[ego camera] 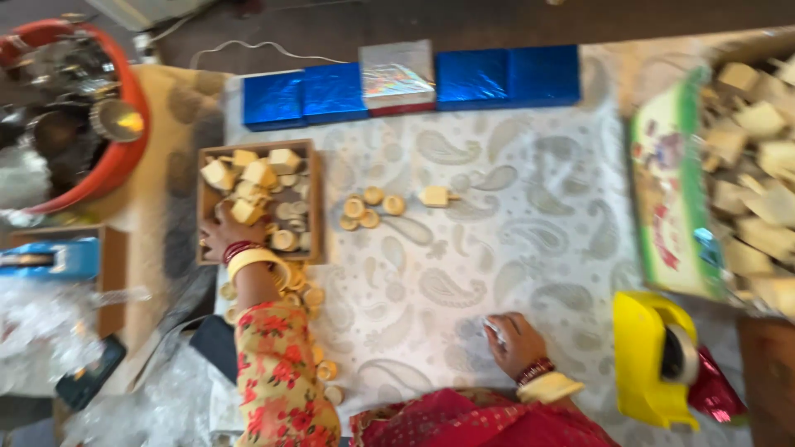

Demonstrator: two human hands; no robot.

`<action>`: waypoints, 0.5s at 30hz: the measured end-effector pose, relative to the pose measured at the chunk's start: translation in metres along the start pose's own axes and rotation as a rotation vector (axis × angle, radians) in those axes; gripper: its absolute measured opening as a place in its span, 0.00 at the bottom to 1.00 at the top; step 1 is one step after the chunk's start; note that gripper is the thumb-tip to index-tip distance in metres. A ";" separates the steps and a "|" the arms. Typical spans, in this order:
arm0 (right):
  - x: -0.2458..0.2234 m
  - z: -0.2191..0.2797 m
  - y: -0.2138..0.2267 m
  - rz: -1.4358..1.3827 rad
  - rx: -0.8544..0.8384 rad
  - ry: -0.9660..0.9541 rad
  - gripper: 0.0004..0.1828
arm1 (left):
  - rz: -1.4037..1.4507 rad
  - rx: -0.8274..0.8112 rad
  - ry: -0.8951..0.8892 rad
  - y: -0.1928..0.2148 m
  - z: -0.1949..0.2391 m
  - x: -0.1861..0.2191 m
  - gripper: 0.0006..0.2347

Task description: The person sits at a table and repeatedly picks up small wooden parts, rubs each with a white cloth, and places them back on the table. The person handles both round and block-shaped wooden pieces, working one at a time.

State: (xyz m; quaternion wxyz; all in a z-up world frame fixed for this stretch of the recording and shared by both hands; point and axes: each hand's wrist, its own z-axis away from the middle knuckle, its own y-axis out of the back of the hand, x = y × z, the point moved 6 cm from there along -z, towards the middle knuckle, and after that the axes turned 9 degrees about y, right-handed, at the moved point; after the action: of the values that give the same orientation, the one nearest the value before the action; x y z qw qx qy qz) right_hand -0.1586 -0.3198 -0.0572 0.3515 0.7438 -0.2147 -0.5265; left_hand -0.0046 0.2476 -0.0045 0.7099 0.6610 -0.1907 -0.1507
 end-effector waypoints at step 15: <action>0.004 0.008 -0.008 0.083 0.033 -0.006 0.12 | -0.084 -0.184 0.018 0.012 -0.010 0.007 0.49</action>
State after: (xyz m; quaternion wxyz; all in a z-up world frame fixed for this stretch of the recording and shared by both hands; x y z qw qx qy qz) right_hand -0.1646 -0.3199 -0.0669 0.3602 0.7384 -0.2550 -0.5099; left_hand 0.0056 0.2542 0.0077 0.7623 0.6018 -0.1420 -0.1911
